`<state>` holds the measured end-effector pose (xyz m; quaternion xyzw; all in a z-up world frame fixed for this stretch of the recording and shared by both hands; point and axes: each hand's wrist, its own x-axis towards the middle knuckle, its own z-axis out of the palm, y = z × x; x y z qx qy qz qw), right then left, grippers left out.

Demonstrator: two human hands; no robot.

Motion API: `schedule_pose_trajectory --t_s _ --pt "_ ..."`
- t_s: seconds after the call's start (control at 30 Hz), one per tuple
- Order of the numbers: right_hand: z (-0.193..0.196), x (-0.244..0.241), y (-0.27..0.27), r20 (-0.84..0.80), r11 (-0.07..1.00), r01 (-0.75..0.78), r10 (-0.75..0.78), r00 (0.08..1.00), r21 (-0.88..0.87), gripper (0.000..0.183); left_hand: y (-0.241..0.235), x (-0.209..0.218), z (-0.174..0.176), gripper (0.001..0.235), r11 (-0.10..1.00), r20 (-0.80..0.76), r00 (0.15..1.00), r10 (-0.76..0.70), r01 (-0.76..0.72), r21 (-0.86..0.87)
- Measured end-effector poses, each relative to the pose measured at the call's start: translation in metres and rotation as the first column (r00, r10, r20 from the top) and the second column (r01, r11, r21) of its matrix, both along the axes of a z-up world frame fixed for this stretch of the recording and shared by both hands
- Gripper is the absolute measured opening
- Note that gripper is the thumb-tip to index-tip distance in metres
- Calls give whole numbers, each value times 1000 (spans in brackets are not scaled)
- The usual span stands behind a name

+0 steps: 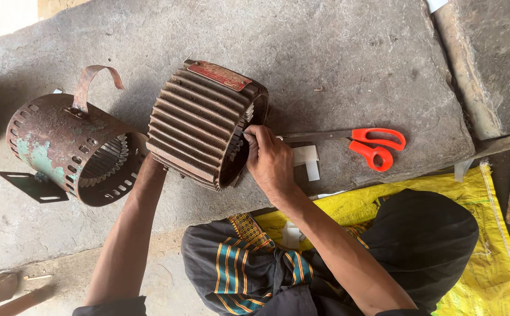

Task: The person prepares small white paper strips by folding and cutting them, then inserts these strips into the slots of an electric motor stator to insulate the internal wiring.

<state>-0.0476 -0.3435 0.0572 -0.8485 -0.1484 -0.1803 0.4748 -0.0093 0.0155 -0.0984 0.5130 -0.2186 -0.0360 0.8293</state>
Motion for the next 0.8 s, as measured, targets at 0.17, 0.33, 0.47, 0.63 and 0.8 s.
schedule_pose_trajectory --t_s 0.17,0.33,0.47,0.63,0.8 --pt "-7 0 5 -26 1000 -3 2 1000 -31 7 19 1 -32 35 999 -89 995 42 -42 7" --pt "-17 -1 7 35 996 -35 38 999 -79 15 16 5 -33 38 1000 10 1000 24 -24 20" --pt "-27 3 6 102 993 -40 52 993 -115 22 1 3 -12 39 998 69 997 29 -33 51" --pt "-31 1 9 58 995 -13 19 998 -103 19 -17 6 14 40 996 107 994 31 -40 82" --pt "-29 4 7 99 991 -19 32 995 -130 15 -18 -1 30 38 999 40 999 9 -11 41"
